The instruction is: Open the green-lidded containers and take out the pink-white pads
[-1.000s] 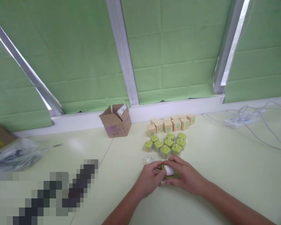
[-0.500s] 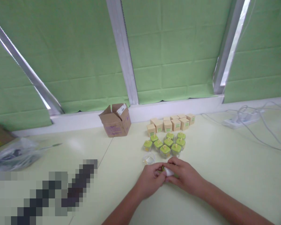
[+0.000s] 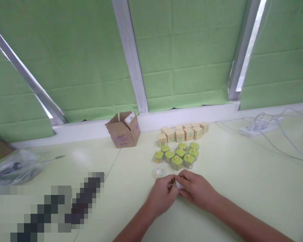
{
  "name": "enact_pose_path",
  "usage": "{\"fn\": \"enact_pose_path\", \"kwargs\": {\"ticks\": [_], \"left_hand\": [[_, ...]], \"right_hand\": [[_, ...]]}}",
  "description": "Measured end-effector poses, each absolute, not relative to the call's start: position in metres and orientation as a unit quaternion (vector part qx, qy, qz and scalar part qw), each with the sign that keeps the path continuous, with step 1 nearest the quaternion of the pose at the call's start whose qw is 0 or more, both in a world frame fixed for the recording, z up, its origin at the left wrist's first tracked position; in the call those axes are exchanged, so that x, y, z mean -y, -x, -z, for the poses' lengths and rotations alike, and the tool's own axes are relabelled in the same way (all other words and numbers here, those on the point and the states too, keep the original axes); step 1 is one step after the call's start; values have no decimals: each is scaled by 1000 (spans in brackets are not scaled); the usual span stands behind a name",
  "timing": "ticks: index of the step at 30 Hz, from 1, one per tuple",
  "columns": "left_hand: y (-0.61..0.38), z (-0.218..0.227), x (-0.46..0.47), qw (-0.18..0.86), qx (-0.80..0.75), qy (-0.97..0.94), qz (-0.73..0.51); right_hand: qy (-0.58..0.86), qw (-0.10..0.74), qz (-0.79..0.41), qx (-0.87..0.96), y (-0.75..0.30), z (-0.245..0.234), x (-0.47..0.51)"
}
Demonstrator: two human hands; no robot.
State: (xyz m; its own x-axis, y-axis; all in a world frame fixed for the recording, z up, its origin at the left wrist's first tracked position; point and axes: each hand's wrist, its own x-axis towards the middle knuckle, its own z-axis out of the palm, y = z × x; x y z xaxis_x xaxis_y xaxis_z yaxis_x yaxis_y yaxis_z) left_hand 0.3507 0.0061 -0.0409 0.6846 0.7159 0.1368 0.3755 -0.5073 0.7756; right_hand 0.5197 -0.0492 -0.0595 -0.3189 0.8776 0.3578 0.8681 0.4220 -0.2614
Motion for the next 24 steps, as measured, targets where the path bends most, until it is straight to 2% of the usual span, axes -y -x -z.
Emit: {"fn": "enact_pose_path", "kwargs": {"ticks": [5,10,18,24], "left_hand": [[-354,37,-5,332,-334,-851,-234],[-353,36,-5,332,-323,-853,-241],[-348,53,-11,381,-298,-840,-247],[-347,52,-15,382,-301,-841,-238]], "right_hand": [[547,193,34,814,-511,53,51],[547,195,57,812,-511,58,49],[547,267,-10,793,-527,67,46],[561,243,-20,791,-525,64,48]]}}
